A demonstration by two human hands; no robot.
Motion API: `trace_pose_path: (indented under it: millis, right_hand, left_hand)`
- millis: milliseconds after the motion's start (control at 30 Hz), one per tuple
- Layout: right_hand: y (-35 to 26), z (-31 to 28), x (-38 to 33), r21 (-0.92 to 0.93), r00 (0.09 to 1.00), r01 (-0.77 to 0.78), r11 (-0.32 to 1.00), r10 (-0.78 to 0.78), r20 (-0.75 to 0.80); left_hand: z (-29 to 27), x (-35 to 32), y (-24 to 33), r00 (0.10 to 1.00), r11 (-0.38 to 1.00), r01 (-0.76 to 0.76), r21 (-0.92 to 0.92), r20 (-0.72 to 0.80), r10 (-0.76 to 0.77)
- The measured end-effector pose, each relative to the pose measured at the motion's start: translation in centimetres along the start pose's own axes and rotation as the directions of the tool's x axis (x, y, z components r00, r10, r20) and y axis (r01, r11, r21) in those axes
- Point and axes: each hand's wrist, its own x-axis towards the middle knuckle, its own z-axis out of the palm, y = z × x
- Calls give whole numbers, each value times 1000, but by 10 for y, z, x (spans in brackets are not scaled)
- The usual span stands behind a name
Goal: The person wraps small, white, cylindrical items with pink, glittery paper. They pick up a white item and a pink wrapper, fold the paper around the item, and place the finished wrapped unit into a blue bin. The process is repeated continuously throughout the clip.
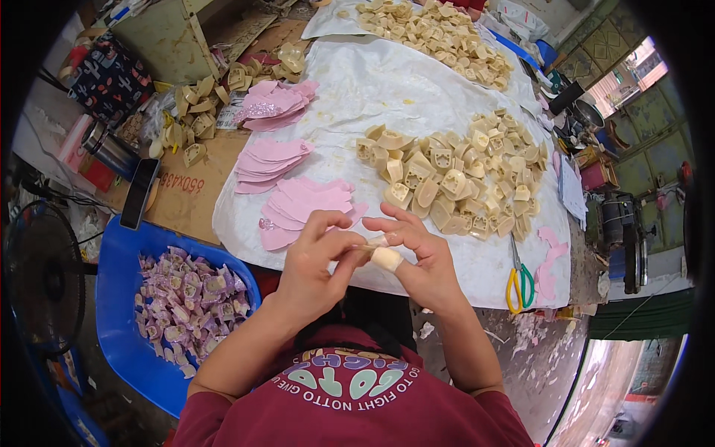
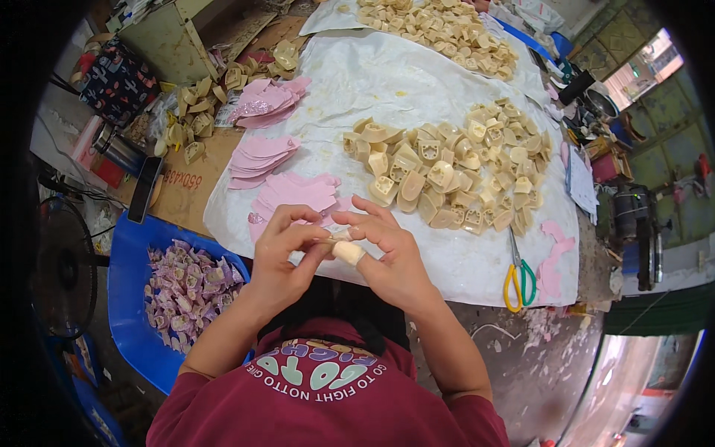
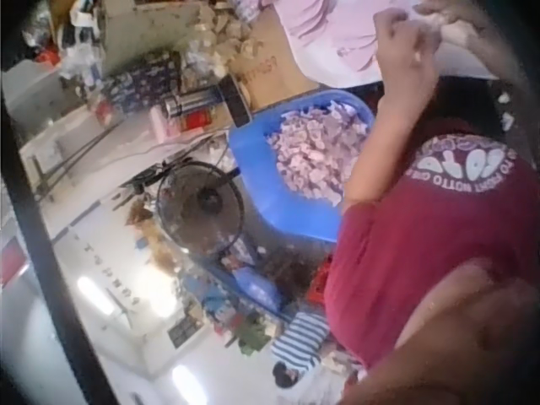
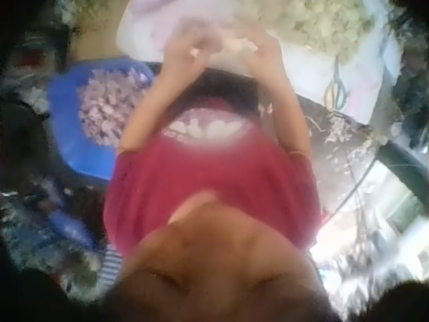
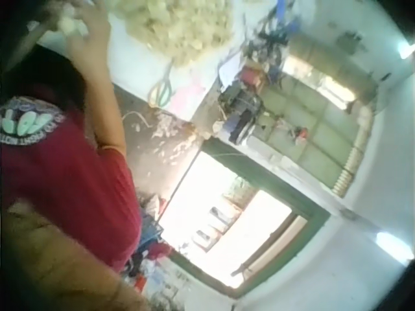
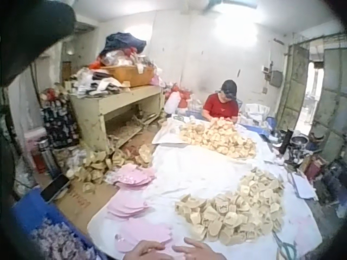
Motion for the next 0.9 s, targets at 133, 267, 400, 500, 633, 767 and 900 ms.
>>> trace_pose_path:
  millis: [133,267,400,500,633,767,900]
  right_hand:
    - [1,3,-2,-108,978,136,985,-151,-142]
    - [0,13,-6,-378,906,242,893,-348,-242]
    - [-6,32,-15,-60,948,187,981,-196,-251]
    - [-9,28,-12,582,970,-174,795,239,-36]
    - [2,38,-11,665,939,-325,673,312,144]
    - [-4,36,-5,683,960,-265,681,254,119]
    - [-12,43,1,670,951,-259,696,306,49]
  left_hand:
    - [9,-3,0,966,899,221,-379,-42,-255]
    - [5,-1,3,772,65,514,-855,429,-469]
    - [2,-1,4,816,-50,430,-901,412,-406]
    - [3,-2,15,845,88,398,-913,328,-423]
    - [12,2,29,816,184,339,-923,191,-546]
    - [21,9,32,798,325,314,-892,63,-600]
    - [18,3,23,892,602,343,-721,51,-448]
